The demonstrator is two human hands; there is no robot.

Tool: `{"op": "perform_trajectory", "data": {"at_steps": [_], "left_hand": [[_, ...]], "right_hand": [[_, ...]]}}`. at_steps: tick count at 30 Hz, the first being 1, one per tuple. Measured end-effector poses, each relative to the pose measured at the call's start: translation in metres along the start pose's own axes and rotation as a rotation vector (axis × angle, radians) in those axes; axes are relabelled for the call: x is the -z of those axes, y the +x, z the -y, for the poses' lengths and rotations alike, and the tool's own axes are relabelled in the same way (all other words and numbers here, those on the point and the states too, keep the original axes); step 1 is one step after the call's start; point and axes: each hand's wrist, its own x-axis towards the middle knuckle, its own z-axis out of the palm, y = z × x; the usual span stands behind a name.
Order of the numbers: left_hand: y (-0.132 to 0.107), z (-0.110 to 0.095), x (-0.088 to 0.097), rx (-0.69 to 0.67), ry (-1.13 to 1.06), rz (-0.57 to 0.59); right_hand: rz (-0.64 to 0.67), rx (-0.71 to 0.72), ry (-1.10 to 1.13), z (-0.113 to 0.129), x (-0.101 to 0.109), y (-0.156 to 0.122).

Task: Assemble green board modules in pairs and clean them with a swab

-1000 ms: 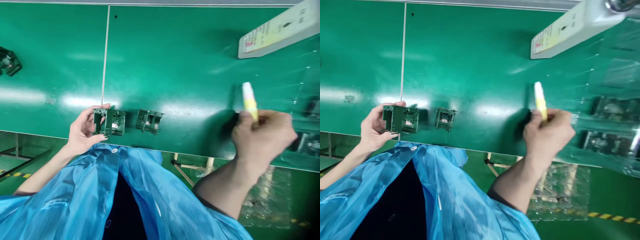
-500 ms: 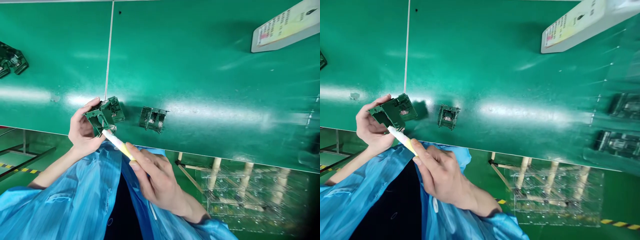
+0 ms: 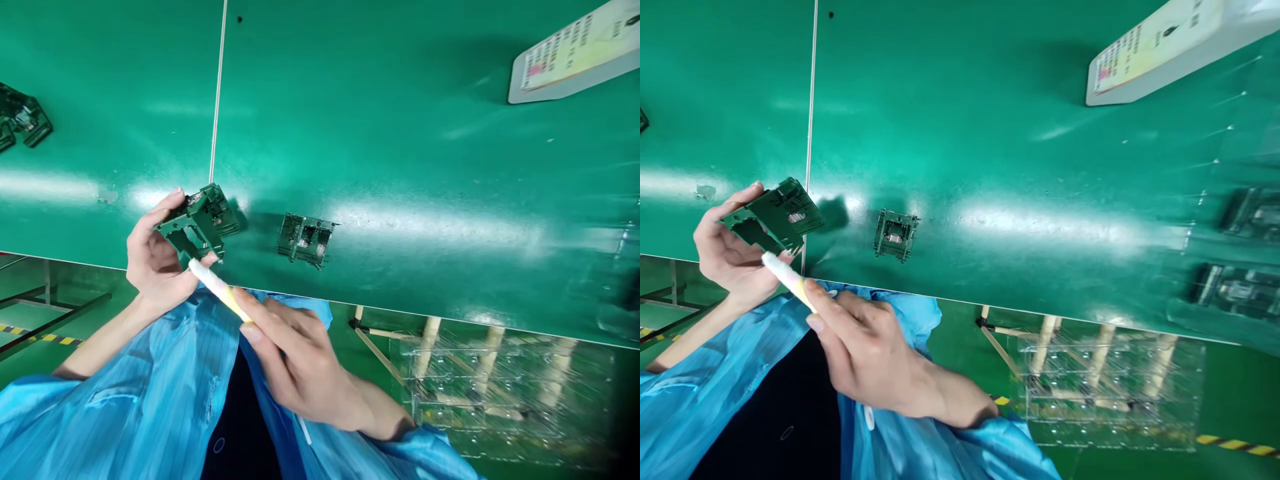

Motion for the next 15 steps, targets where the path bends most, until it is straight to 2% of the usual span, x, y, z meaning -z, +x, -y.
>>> {"op": "perform_trajectory", "data": {"at_steps": [3,6,8,15], "left_hand": [[0.001,0.001,0.005,0.04,-0.06,0.112],[0.003,-0.003,0.009,0.084,-0.114,0.176],[0.005,-0.008,0.01,0.095,-0.163,0.209],[0.013,-0.023,0.014,0.14,-0.295,0.388]], "right_hand": [[-0.043,0.012,0.016,-0.003,0.027,-0.008],[-0.198,-0.044,-0.136,-0.012,0.05,-0.014],[-0.245,-0.066,-0.227,-0.018,0.059,-0.016],[-0.063,-0.041,-0.439,-0.016,0.067,-0.011]]}}
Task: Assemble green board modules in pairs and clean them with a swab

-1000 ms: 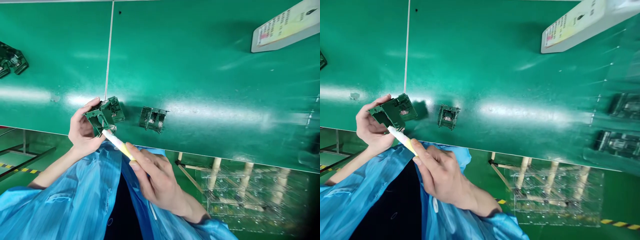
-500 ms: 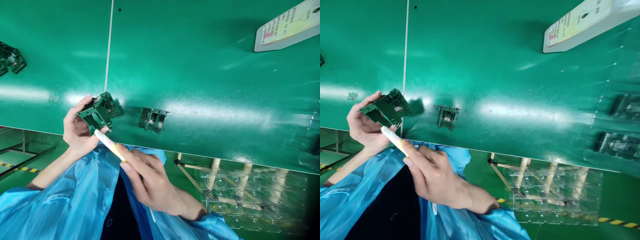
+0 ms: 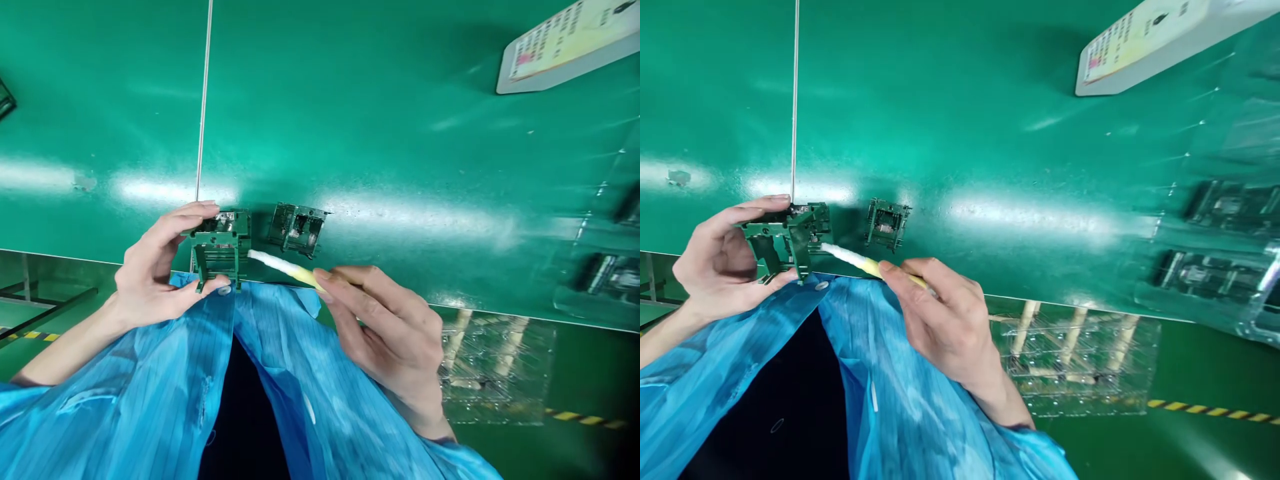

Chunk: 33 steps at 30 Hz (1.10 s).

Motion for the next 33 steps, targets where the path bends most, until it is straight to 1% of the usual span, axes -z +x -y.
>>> {"op": "perform_trajectory", "data": {"at_steps": [5,7,9,13,16,18,21,23,25,27,30,33], "left_hand": [[-0.001,-0.007,0.002,0.043,-0.041,0.065],[-0.001,-0.009,0.002,0.059,-0.05,0.081],[-0.001,-0.01,0.002,0.068,-0.073,0.097],[-0.002,-0.01,0.001,0.086,-0.087,0.091],[-0.002,-0.009,0.001,0.1,-0.056,0.062],[-0.002,-0.009,0.001,0.103,-0.058,0.062],[-0.001,-0.01,0.0,0.115,-0.074,0.091],[-0.002,-0.01,0.0,0.122,-0.084,0.096],[-0.002,-0.01,0.0,0.125,-0.086,0.087],[-0.002,-0.008,0.002,0.122,-0.078,0.069],[-0.001,-0.002,0.008,0.142,-0.069,0.056],[0.002,0.013,0.019,0.177,-0.039,0.012]], "right_hand": [[0.147,0.128,-0.056,0.003,-0.001,0.012],[0.177,0.178,-0.054,0.004,-0.004,0.016],[0.198,0.197,-0.056,0.005,-0.005,0.019],[0.243,0.193,-0.07,0.007,-0.002,0.02],[0.212,0.141,-0.085,0.007,0.001,0.018],[0.195,0.115,-0.073,0.01,0.0,0.018],[0.217,0.124,-0.012,0.013,-0.006,0.018],[0.224,0.103,0.005,0.011,-0.006,0.017],[0.199,0.071,0.037,0.006,-0.001,0.015],[0.14,0.043,0.114,-0.004,0.008,0.01],[0.009,-0.008,0.224,-0.017,0.023,0.002],[-0.153,-0.148,0.18,-0.025,0.035,-0.007]]}}
